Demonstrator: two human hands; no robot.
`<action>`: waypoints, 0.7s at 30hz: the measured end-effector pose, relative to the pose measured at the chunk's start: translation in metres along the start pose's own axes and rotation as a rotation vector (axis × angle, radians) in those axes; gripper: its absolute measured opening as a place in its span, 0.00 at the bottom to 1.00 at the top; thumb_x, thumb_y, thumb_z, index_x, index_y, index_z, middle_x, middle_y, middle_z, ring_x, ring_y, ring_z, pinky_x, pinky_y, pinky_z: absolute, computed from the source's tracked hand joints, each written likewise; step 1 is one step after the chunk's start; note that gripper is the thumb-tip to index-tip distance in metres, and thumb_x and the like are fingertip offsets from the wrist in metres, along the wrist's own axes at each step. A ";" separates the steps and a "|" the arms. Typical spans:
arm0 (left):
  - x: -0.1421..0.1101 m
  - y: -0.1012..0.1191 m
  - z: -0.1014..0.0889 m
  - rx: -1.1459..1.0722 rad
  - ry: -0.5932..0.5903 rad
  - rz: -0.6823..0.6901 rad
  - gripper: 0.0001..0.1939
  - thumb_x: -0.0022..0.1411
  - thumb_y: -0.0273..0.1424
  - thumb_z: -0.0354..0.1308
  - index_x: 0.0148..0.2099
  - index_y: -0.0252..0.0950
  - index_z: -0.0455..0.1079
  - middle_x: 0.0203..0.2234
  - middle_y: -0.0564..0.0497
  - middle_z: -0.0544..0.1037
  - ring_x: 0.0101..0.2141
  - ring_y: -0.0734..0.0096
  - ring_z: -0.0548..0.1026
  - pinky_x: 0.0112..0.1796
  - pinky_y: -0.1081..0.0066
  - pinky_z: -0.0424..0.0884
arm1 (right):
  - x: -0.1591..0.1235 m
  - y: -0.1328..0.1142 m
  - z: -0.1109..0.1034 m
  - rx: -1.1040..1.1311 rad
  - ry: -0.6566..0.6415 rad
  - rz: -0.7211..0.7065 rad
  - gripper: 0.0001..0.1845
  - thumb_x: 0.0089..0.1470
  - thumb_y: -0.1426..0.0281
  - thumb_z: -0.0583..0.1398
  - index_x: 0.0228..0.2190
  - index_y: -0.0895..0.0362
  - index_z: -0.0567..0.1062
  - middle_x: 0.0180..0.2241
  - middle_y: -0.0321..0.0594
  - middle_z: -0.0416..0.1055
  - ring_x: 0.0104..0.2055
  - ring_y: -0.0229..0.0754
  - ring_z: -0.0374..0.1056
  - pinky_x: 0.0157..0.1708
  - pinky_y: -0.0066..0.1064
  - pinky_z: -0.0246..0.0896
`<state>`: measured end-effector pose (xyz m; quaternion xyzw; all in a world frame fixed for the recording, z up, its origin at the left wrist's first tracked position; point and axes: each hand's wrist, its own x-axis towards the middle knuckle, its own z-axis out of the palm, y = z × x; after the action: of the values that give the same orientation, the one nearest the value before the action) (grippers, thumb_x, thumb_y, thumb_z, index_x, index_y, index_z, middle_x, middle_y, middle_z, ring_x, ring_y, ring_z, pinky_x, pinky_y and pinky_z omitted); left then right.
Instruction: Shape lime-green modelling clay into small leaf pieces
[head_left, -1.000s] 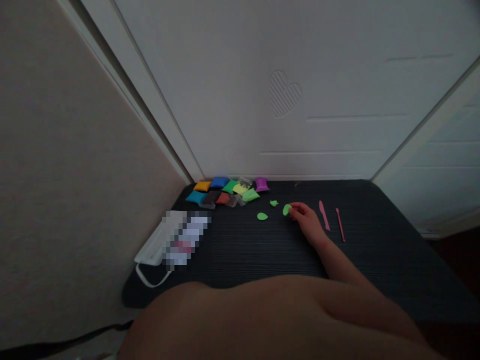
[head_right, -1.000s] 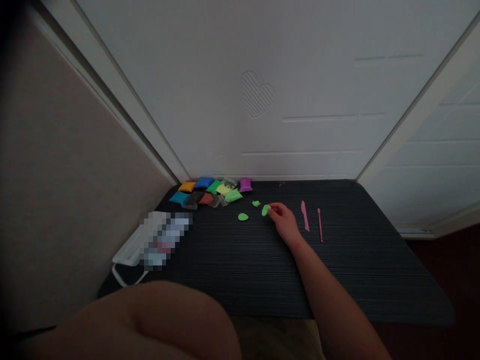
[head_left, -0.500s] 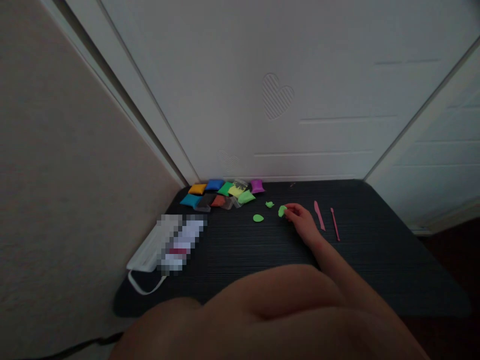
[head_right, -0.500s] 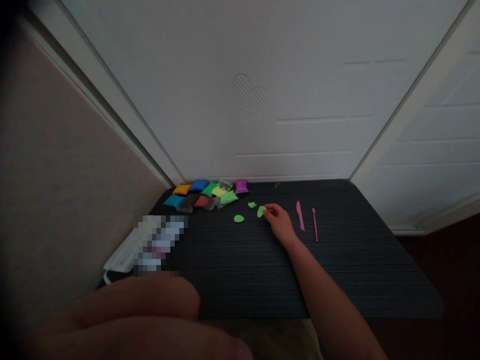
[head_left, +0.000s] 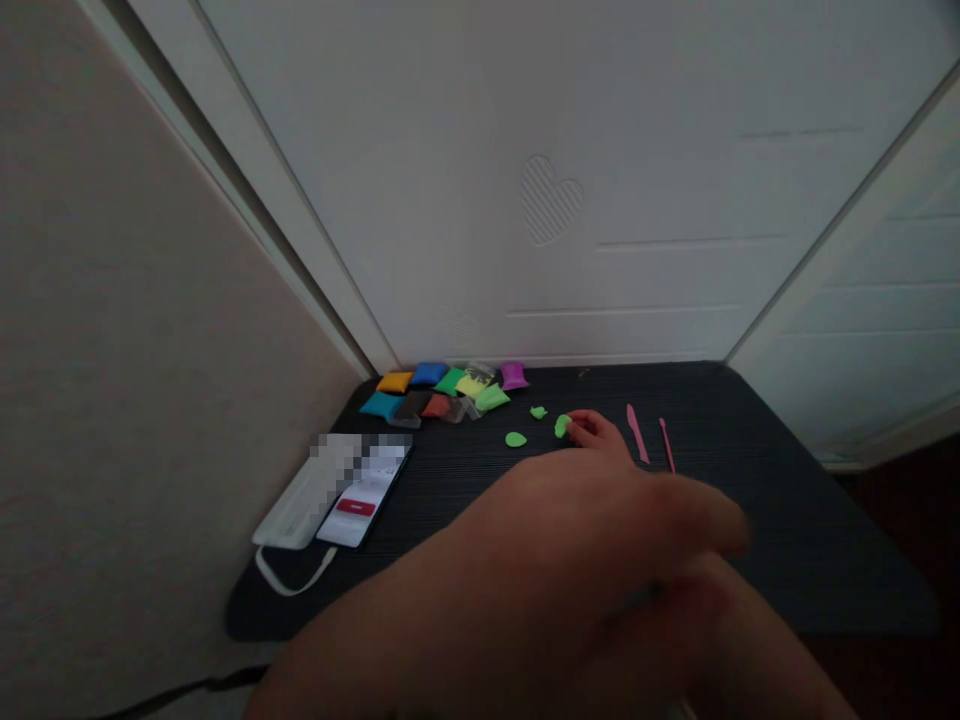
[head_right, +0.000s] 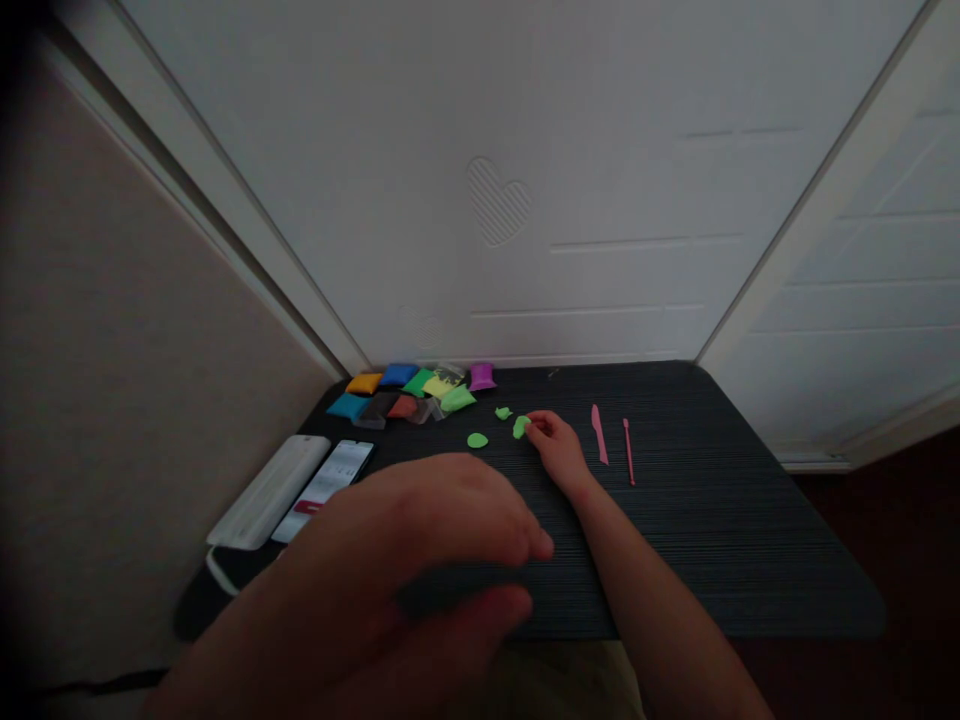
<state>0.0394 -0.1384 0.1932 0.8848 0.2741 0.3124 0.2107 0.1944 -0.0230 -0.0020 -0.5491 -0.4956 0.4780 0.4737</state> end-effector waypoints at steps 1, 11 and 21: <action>0.002 -0.005 0.001 -0.067 0.003 0.029 0.11 0.55 0.26 0.53 0.42 0.39 0.64 0.32 0.52 0.75 0.33 0.70 0.73 0.34 0.71 0.71 | -0.005 -0.008 -0.001 -0.006 0.000 0.009 0.10 0.43 0.66 0.59 0.32 0.55 0.71 0.27 0.36 0.71 0.30 0.40 0.65 0.30 0.31 0.59; 0.004 -0.010 -0.001 -0.222 -0.047 0.033 0.09 0.56 0.23 0.51 0.40 0.36 0.62 0.31 0.51 0.74 0.34 0.72 0.72 0.38 0.72 0.68 | -0.027 -0.032 -0.001 -0.022 0.006 0.019 0.13 0.45 0.65 0.57 0.36 0.54 0.71 0.34 0.38 0.71 0.36 0.44 0.66 0.35 0.33 0.60; 0.007 -0.014 -0.001 -0.029 0.135 0.266 0.16 0.59 0.42 0.45 0.30 0.36 0.64 0.27 0.48 0.74 0.32 0.66 0.72 0.37 0.67 0.68 | 0.005 0.017 -0.001 0.062 -0.033 -0.038 0.10 0.43 0.67 0.58 0.32 0.52 0.70 0.30 0.36 0.72 0.33 0.42 0.67 0.34 0.32 0.59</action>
<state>0.0384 -0.1227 0.1895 0.8872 0.1635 0.4001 0.1615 0.1971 -0.0186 -0.0191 -0.5168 -0.4985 0.4932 0.4911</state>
